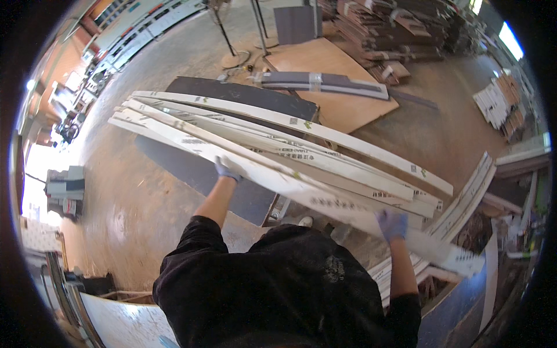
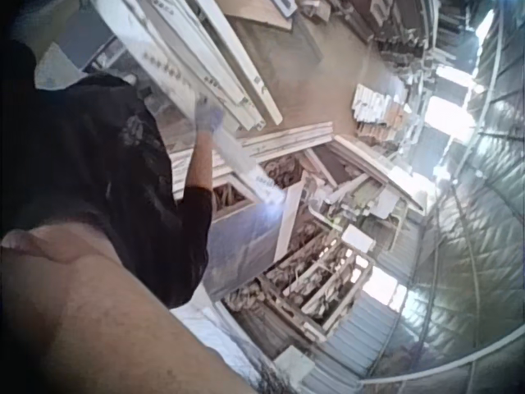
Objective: The person repeatedly picks up long white planks from the floor and stacks them on a workbench in a workshop. After stacking several planks, the person walks to a machine and adjusts a component on it.
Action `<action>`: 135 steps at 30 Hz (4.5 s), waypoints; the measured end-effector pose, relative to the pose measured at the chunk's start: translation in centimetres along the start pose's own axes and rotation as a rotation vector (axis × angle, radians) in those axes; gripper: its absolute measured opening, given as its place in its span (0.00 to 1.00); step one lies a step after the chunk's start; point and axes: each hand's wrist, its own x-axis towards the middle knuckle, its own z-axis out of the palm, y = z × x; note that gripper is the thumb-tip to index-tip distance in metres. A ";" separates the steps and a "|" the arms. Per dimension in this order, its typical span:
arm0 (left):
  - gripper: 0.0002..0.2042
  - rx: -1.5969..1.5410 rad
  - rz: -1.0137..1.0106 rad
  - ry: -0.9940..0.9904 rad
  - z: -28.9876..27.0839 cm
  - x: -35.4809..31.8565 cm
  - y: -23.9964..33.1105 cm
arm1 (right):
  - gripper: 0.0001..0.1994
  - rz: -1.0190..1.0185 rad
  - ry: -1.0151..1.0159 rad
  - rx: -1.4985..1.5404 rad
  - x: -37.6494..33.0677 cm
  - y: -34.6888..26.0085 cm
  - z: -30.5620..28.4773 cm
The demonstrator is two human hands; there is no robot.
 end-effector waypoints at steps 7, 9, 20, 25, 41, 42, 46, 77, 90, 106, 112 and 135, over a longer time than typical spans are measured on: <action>0.49 0.657 -0.134 0.254 1.6 5.8 0.8 | 0.31 -0.209 0.084 0.122 13.0 -14.3 3.3; 0.47 0.748 -0.138 0.342 0.9 5.3 -3.2 | 0.34 -0.300 -0.010 -0.059 11.8 -14.7 5.4; 0.23 0.666 -0.297 0.175 0.8 3.9 -9.6 | 0.38 0.030 0.219 -0.067 9.9 -7.0 7.9; 0.15 0.464 -0.388 0.180 0.5 6.5 -9.6 | 0.38 0.010 -0.052 -0.109 9.9 -4.4 6.4; 0.15 1.144 -0.384 0.052 -3.2 4.4 -5.4 | 0.26 0.123 0.285 -0.015 3.8 -4.5 11.0; 0.16 1.330 -0.419 -0.008 -2.9 4.8 -4.2 | 0.25 0.175 0.243 -0.073 4.4 -4.8 11.1; 0.17 1.648 -0.316 -0.180 0.6 6.1 -2.6 | 0.25 0.455 0.205 0.111 5.8 -5.7 12.6; 0.45 2.712 0.562 -0.963 22.1 6.3 -27.8 | 0.25 1.282 -0.476 0.657 -33.4 -4.3 20.1; 0.44 2.578 0.584 -1.028 20.5 5.1 -26.0 | 0.21 0.870 -0.376 0.722 -24.1 0.3 23.9; 0.41 2.412 0.674 -1.056 16.4 5.5 -25.9 | 0.26 0.790 -0.250 0.698 -18.7 -2.8 21.1; 0.41 2.331 0.782 -1.034 12.7 3.1 -26.2 | 0.24 1.033 -0.281 0.780 -20.2 -4.6 18.8; 0.33 2.302 -0.301 -2.212 -7.8 -37.9 -54.9 | 0.27 1.492 -0.263 1.100 -45.8 11.9 31.5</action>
